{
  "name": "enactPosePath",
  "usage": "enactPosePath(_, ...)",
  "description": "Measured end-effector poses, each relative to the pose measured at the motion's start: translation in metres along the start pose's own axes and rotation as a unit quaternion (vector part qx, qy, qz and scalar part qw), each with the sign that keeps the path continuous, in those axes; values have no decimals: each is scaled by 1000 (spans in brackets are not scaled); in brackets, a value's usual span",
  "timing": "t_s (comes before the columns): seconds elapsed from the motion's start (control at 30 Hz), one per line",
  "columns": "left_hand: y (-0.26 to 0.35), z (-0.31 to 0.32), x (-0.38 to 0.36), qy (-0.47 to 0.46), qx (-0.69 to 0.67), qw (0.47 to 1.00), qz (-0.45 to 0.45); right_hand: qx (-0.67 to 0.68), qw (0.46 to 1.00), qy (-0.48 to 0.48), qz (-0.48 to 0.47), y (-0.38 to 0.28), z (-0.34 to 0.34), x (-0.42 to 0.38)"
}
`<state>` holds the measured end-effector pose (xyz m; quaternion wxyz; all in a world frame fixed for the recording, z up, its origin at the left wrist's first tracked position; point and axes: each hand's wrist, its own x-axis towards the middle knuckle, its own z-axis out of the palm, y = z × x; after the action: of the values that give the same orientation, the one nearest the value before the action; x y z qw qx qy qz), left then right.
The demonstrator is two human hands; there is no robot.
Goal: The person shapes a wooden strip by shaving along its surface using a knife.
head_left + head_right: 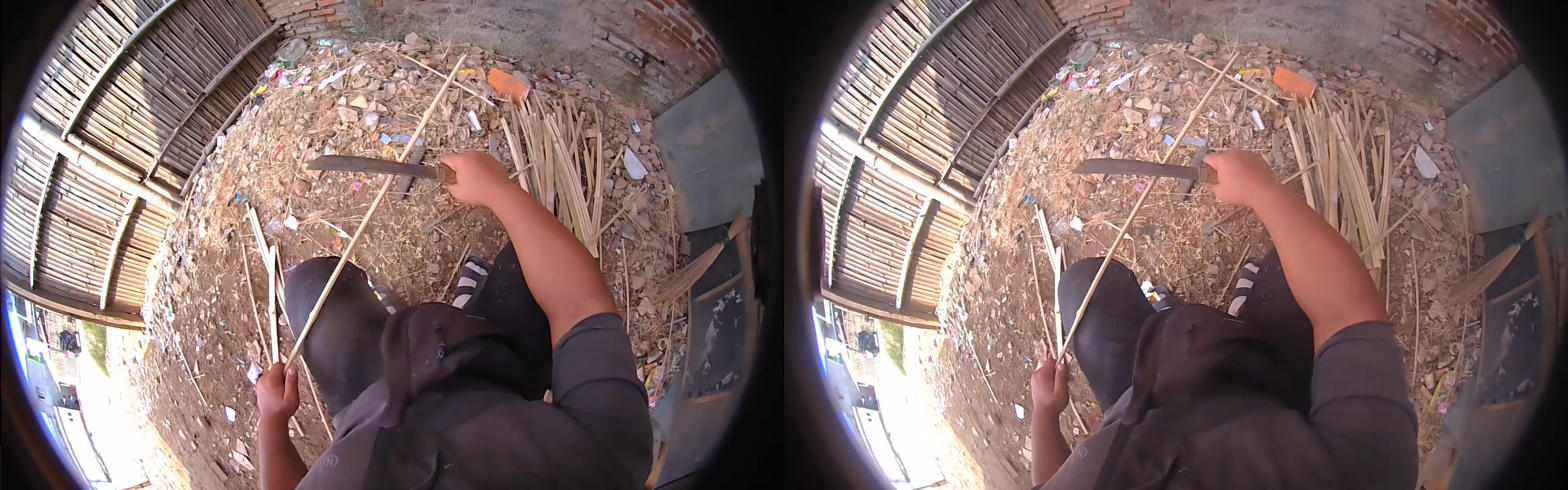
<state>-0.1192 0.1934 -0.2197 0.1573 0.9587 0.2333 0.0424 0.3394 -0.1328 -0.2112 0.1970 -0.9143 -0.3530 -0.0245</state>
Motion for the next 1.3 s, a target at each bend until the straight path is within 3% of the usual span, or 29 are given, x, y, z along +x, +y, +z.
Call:
enactPosePath(0.03,5,-3,-2,-3,12,1000,-12,-15,1000,-2,24,2,0,0)
enactPosePath(0.13,16,-8,-1,3,10,999,-36,-1,999,22,-31,-6,13,-7)
enactPosePath(0.33,-1,6,0,-3,4,999,-33,-64,979,-39,-191,-57,3,-22)
enactPosePath(0.43,-15,5,-16,13,15,999,-26,123,989,-56,57,0,4,-4)
enactPosePath(0.53,-10,-2,-22,22,2,999,-26,82,989,14,126,25,-6,-1)
enactPosePath(0.63,-10,-2,-20,31,-5,999,-25,83,993,14,84,12,-3,-10)
enactPosePath(0.83,-13,9,-17,48,31,998,-23,-30,988,-80,-131,-50,-12,-23)
enactPosePath(0.97,-28,24,-28,96,84,992,-1,94,993,-78,0,5,6,-3)
enactPosePath(1.07,-24,25,-24,118,108,987,4,115,992,-34,48,13,2,-2)
enactPosePath(1.1,-25,25,-23,118,106,987,2,114,989,-60,66,12,-1,-5)
enactPosePath(1.23,-23,21,-19,108,93,990,21,-9,994,-101,-48,-31,-18,-21)
enactPosePath(1.3,-33,24,-23,106,91,990,24,100,990,-93,15,3,8,-8)
